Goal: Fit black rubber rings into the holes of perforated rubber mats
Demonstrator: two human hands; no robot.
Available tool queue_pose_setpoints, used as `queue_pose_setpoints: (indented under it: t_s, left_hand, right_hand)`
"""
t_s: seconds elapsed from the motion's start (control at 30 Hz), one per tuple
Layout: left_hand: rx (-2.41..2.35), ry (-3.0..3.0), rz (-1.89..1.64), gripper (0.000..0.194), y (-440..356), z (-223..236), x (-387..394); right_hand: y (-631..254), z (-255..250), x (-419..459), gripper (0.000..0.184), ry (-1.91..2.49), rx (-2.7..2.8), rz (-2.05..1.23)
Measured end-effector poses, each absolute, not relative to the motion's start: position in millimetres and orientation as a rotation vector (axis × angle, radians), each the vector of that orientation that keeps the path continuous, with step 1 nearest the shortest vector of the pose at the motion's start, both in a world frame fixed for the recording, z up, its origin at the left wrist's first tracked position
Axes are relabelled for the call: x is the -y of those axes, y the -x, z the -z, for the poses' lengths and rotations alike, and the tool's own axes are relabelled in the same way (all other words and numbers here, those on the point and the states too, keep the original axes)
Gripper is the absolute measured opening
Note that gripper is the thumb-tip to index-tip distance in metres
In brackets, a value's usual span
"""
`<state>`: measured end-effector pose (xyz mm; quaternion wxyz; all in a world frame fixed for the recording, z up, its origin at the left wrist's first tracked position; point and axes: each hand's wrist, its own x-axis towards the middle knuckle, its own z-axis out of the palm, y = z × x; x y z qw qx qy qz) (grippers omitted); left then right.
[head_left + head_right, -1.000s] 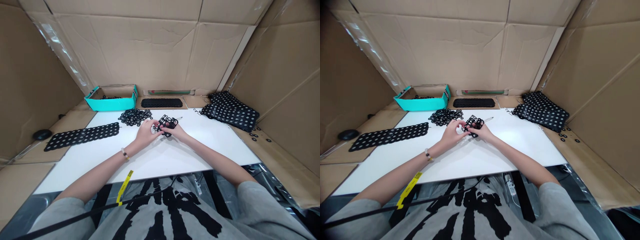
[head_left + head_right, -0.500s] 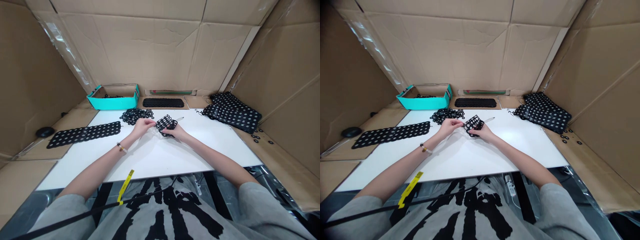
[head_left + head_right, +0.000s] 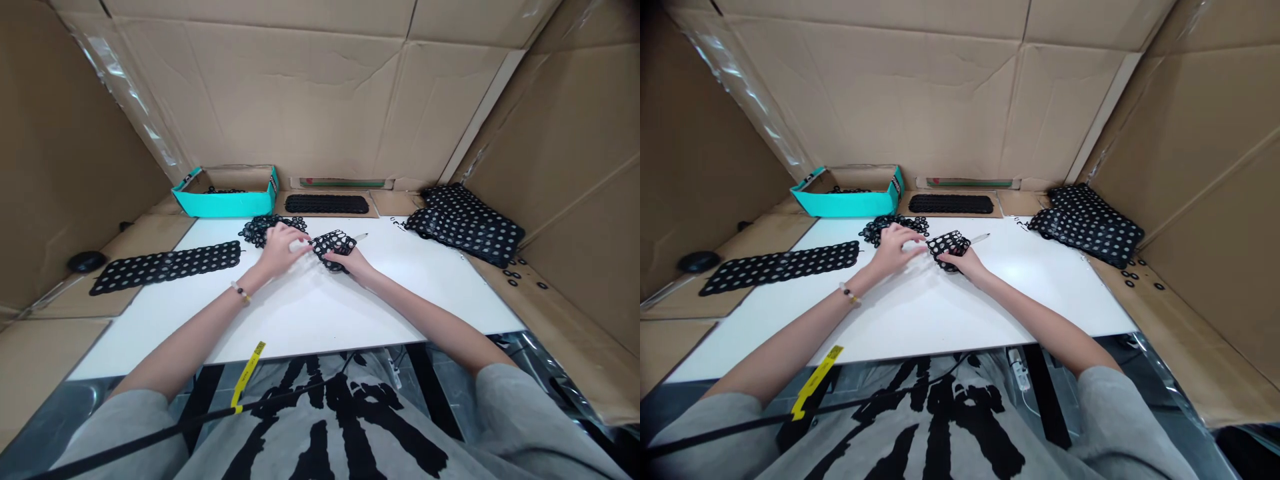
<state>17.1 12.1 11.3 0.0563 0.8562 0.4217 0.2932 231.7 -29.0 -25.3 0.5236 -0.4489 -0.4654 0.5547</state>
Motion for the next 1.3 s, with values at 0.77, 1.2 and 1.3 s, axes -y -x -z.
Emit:
queue_pose_setpoints:
  t_s: [0.77,1.2,1.3]
  left_hand:
    - [-1.686,-2.537,-0.938,0.04,-1,-9,-24]
    - [-1.228,-1.911,-0.898,0.03,-27,6,-21]
    - [-1.534,-1.889,-1.15,0.033,1,-1,-45]
  right_hand:
    - [-234,37,17,0.035,1.045,1.109,-1.41]
    - [-234,33,20,0.033,1.0,1.193,-1.364]
    - [-234,38,17,0.036,1.043,1.172,-1.339]
